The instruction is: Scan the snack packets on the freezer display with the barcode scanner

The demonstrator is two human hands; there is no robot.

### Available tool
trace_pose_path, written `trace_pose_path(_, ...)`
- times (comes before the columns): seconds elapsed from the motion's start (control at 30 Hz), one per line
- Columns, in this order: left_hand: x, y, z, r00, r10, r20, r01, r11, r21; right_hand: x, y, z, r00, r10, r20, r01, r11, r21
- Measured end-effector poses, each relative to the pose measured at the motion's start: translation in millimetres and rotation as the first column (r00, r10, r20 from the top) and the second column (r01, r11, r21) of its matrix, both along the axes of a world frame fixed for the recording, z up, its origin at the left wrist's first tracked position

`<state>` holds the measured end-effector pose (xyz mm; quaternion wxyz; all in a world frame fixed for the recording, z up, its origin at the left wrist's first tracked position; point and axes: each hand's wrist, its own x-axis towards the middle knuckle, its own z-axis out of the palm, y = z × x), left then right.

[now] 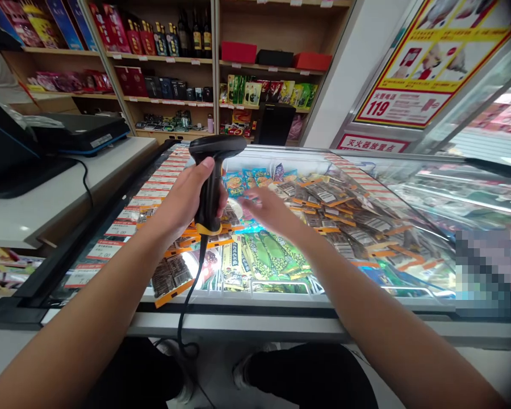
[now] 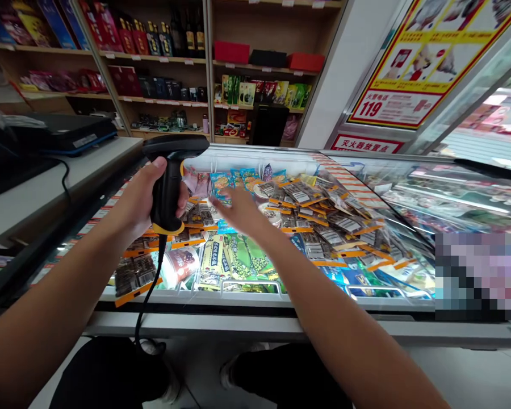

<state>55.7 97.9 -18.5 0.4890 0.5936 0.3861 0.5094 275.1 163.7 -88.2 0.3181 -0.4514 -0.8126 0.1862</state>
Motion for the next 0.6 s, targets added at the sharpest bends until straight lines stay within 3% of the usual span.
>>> trace_pose_path(0.1,0.5,1.1,-0.1,1.0,0.015,0.006,-0.015,1.0,-0.012,-34.5,-9.9,-17.7,0.989,0.01,0.145,0.0,0.998,-0.065)
trace_pose_path(0.2,1.7,0.8,-0.5,1.0,0.019,0.007,-0.018,1.0,-0.02,-43.0,-10.4,-22.1,0.981,0.009,0.195,0.007,0.997,-0.081)
trace_pose_path(0.4,2.3,-2.2,3.3,0.999,0.039,0.001,-0.039,0.999,-0.023,-38.2,-3.5,-16.6,0.998,0.049,-0.045,-0.056,0.983,-0.174)
trace_pose_path(0.53,1.3,-0.5,2.5,1.0,0.027,0.003,-0.027,1.0,-0.015,-34.0,4.0,-17.9,0.963,-0.004,-0.269,-0.092,0.935,-0.343)
trace_pose_path(0.6,0.9,1.0,0.3,1.0,0.024,-0.001,-0.024,1.0,-0.016,-26.0,9.6,-17.8,0.957,-0.053,-0.285,-0.032,0.957,-0.287)
